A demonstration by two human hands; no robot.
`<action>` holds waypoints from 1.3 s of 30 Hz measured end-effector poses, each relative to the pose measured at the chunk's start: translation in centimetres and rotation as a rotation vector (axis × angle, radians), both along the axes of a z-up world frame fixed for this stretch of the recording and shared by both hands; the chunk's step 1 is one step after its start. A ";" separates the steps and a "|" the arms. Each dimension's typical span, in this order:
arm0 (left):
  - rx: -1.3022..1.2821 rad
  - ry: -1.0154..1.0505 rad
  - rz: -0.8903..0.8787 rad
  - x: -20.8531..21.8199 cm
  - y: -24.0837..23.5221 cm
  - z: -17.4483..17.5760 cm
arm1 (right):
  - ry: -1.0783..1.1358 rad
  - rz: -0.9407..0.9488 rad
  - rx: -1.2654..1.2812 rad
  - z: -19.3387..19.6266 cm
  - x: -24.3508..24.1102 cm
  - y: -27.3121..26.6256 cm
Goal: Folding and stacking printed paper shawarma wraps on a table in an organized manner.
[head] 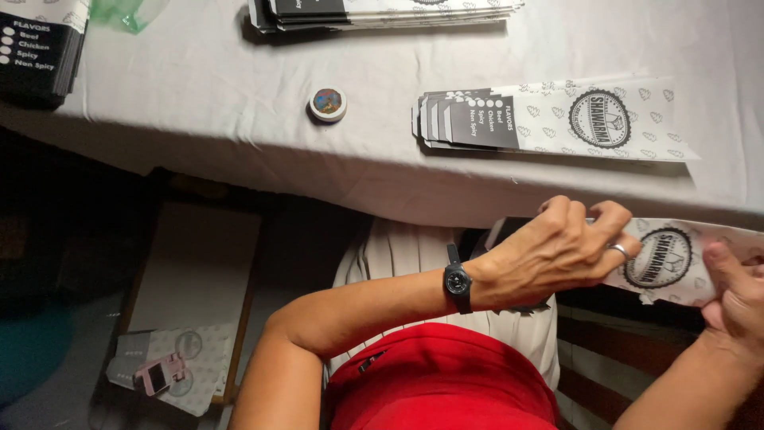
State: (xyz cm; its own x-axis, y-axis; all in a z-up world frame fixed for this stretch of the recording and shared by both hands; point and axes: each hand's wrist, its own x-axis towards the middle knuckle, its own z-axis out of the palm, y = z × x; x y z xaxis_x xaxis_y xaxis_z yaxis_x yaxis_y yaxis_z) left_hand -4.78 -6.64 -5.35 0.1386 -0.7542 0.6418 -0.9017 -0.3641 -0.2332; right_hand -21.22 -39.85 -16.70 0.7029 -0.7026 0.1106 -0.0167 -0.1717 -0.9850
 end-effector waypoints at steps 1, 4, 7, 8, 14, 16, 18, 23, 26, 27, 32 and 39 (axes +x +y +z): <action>-0.002 -0.002 0.000 0.1 -0.1 -0.4 | -0.002 0.000 -0.002 -1.2 -0.3 -1.1; -0.017 0.056 -0.001 0.3 -0.5 -1.6 | 0.008 -0.105 -0.092 -1.7 -0.2 -1.2; 0.008 0.130 0.007 0.3 -1.0 -3.5 | 0.115 -0.011 0.065 1.8 1.4 3.2; -0.003 0.183 -0.012 0.3 -1.3 -4.3 | 0.123 0.001 0.041 1.7 1.4 3.4; 0.031 0.143 0.019 0.2 -1.9 -6.3 | 0.200 -0.007 -0.039 1.2 1.9 3.9; 0.058 0.120 0.038 -0.1 -1.7 -5.7 | 0.205 -0.004 -0.035 0.6 1.8 3.6; 0.138 0.021 0.081 -0.4 -0.9 -4.0 | 0.167 0.025 -0.081 0.3 1.7 3.4; 0.129 -0.022 0.000 -1.8 -1.7 -4.3 | 0.207 -0.003 -0.058 0.3 1.7 3.6; 0.133 0.059 -0.080 -2.4 -2.5 -5.0 | 0.195 0.005 -0.034 0.3 1.9 3.9; 0.138 0.110 -0.108 -2.6 -2.7 -5.2 | 0.192 0.004 -0.027 0.2 1.9 4.0; 0.147 0.138 -0.128 -2.4 -2.6 -5.4 | 0.214 0.018 -0.043 0.6 2.3 4.5; -0.140 0.477 -0.372 -1.8 -3.3 -7.5 | 0.285 0.114 0.001 0.7 3.1 5.4</action>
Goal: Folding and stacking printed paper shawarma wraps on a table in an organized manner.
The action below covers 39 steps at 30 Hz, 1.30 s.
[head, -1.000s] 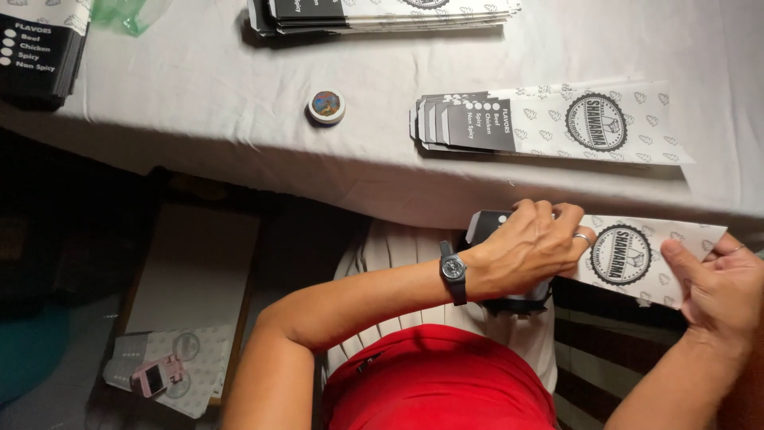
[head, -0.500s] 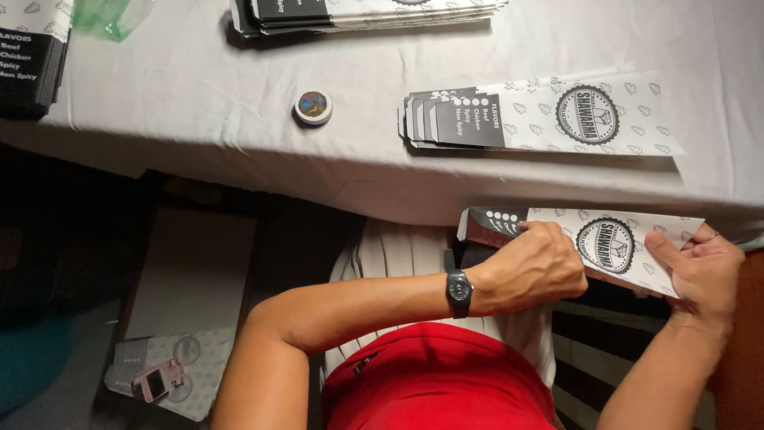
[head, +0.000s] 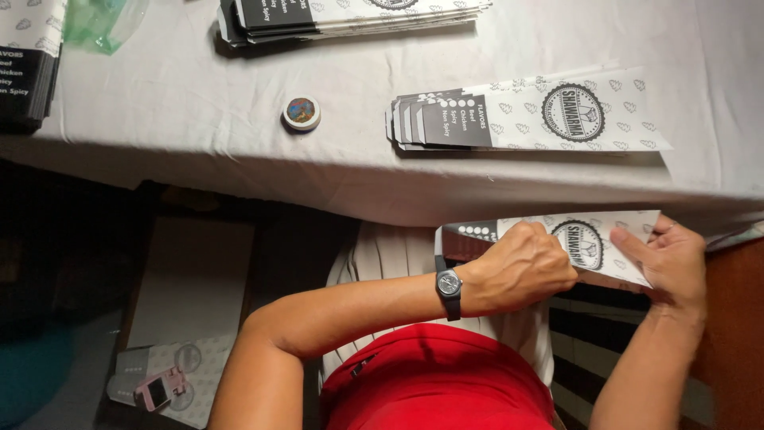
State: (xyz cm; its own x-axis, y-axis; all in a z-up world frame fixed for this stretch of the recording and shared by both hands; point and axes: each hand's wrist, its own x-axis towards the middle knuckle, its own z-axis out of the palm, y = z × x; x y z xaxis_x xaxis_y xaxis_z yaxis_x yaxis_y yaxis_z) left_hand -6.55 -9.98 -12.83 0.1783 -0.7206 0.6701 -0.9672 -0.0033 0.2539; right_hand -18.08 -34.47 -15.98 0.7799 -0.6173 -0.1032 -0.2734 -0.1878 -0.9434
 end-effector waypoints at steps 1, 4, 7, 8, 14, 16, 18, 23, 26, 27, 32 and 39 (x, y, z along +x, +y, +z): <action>0.000 -0.002 -0.001 0.1 0.0 -0.3 | -0.002 -0.001 0.000 0.3 0.2 0.4; 0.077 0.062 -0.039 0.3 0.0 -0.9 | 0.097 0.025 0.034 1.0 0.9 1.3; 0.180 0.071 -0.024 0.4 -0.2 -1.2 | 0.204 -0.025 -0.106 1.9 1.0 1.9; 0.198 0.072 -0.018 0.5 -0.1 -1.2 | 0.169 0.012 -0.390 2.7 0.9 2.2; 0.280 0.087 0.050 0.3 -0.3 -0.7 | -0.132 0.202 -0.910 9.8 0.0 7.6; 0.320 0.120 0.038 0.8 0.1 1.0 | -0.234 0.301 -0.896 12.2 0.4 9.6; 0.538 0.216 0.126 1.4 0.4 3.6 | -0.548 0.529 -0.954 14.1 0.9 10.9; 0.614 0.390 0.084 5.7 1.9 7.5 | -0.475 0.497 -1.076 16.9 1.0 13.7; 0.647 0.505 0.063 6.5 2.4 8.8 | -0.467 0.580 -1.199 17.0 2.1 13.3; 0.684 0.562 0.076 6.7 2.6 9.3 | -0.475 0.619 -1.246 16.8 2.4 13.1; 0.618 0.589 0.001 7.7 2.8 9.7 | -0.414 0.652 -1.249 16.4 3.0 12.8; 0.551 0.497 0.005 10.3 2.2 13.7 | -0.497 0.638 -1.375 15.8 2.4 13.3</action>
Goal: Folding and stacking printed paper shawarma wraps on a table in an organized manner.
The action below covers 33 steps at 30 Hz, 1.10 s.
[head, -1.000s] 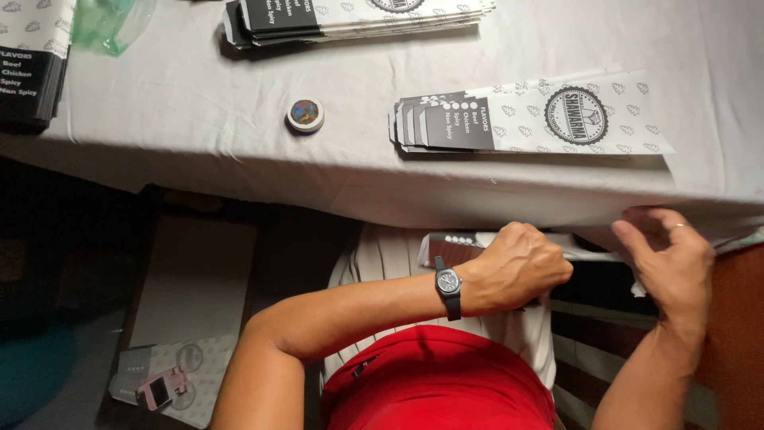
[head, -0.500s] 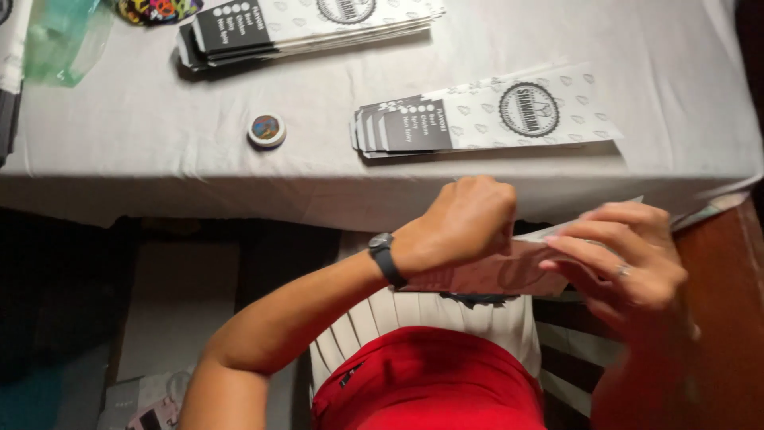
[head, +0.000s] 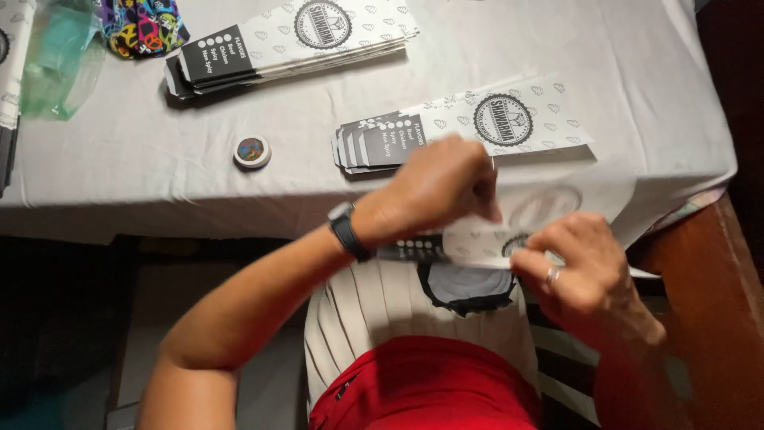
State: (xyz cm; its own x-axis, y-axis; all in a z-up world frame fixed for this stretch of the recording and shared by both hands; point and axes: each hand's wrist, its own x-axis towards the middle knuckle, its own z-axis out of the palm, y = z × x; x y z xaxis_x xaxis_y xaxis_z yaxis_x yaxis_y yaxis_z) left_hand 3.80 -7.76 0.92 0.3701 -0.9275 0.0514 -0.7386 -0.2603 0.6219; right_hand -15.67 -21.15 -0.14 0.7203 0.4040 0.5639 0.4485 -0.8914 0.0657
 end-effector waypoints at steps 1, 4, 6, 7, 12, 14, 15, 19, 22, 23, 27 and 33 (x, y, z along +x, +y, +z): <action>-0.001 0.001 -0.001 1.2 -0.3 0.3 | 0.001 -0.001 -0.001 1.0 -0.4 0.9; -0.313 -0.293 0.168 5.0 -0.9 1.6 | 0.031 0.061 0.011 3.4 -1.8 3.3; -0.616 -0.592 0.174 7.7 -1.1 3.1 | 0.231 0.243 0.078 4.1 -2.9 4.1; -0.617 -0.593 0.172 8.7 -1.2 2.9 | 0.229 0.242 0.078 4.0 -3.2 4.3; -0.593 -0.776 0.193 10.6 -0.8 0.3 | 0.322 0.301 0.096 3.3 -3.6 4.6; -0.574 -0.784 0.181 10.1 -0.8 -2.3 | 0.323 0.261 0.100 3.2 -3.3 4.5; -0.551 -0.792 0.175 9.9 -0.7 -3.6 | 0.326 0.229 0.106 3.0 -3.1 4.5; -0.435 -0.815 0.144 7.6 -0.6 -5.6 | 0.325 0.201 0.093 1.6 -2.4 3.5; -0.273 -0.999 0.144 5.0 -0.9 -6.5 | 0.389 0.106 0.135 -0.1 -1.4 2.9; -0.144 -1.016 0.163 3.8 -0.8 -6.2 | 0.355 0.076 0.107 -1.0 -1.1 2.4; -0.279 -1.052 0.133 -1.7 0.0 -4.8 | 0.328 -0.033 0.057 -2.5 -0.2 1.1; -0.248 -0.509 -0.103 -6.0 -0.7 -8.7 | 0.396 -0.048 0.125 -7.1 -0.2 -3.1</action>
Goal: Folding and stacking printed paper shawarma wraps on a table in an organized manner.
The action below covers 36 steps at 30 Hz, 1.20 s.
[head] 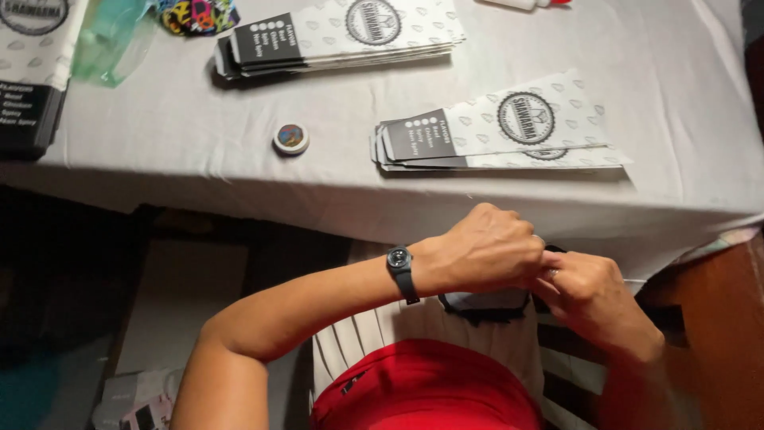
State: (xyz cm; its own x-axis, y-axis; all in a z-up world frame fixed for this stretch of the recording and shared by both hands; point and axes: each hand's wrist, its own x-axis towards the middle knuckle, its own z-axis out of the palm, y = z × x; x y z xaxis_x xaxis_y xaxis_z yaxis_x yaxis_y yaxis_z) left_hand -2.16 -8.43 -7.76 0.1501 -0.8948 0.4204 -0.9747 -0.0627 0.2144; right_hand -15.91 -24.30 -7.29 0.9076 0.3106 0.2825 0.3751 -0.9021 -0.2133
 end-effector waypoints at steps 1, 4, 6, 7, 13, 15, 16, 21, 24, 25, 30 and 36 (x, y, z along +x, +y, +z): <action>-0.002 0.002 0.013 -0.3 0.1 0.0 | 0.002 0.013 -0.002 -0.3 0.0 -0.4; 0.012 0.030 0.014 -1.3 0.4 -0.9 | 0.070 -0.057 0.117 -1.5 0.0 -1.6; -0.066 -0.199 0.067 -2.4 0.8 -2.1 | 0.108 -0.085 0.208 -2.2 -0.2 -2.5; -0.064 -0.190 0.073 -2.7 0.8 -2.7 | 0.118 -0.080 0.208 -1.9 0.0 -2.0; -0.042 -0.127 0.022 -3.4 -0.6 -5.1 | 0.148 -0.082 0.264 -1.9 0.5 -1.3; -0.211 0.076 0.004 -3.0 -0.6 -5.0 | 0.104 -0.112 0.258 -2.9 0.4 -1.7; -0.210 0.076 0.007 -3.2 -0.8 -5.0 | 0.104 -0.109 0.258 -2.9 0.5 -1.4; -0.122 0.035 0.102 -4.2 -1.6 -5.6 | 0.024 -0.083 0.269 -2.0 0.9 -0.3; -0.150 -0.036 0.168 -5.0 -2.3 -6.4 | 0.002 -0.061 0.266 -1.6 1.1 0.3; -0.151 -0.036 0.168 -5.1 -2.5 -6.5 | 0.001 -0.061 0.266 -1.7 1.0 0.3; -0.249 0.140 0.067 -4.7 -3.0 -6.8 | 0.006 -0.054 0.272 -1.7 0.8 0.5; -0.154 0.110 0.081 -3.5 -2.3 -5.6 | -0.195 -0.030 0.264 0.0 0.8 1.7</action>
State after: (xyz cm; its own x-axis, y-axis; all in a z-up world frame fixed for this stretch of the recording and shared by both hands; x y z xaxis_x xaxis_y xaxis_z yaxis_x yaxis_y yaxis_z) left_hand -5.64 -10.72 -13.32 0.2718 -0.8040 0.5289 -0.9380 -0.0985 0.3322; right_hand -15.13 -22.62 -7.24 0.8362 0.1773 0.5190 0.4057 -0.8368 -0.3676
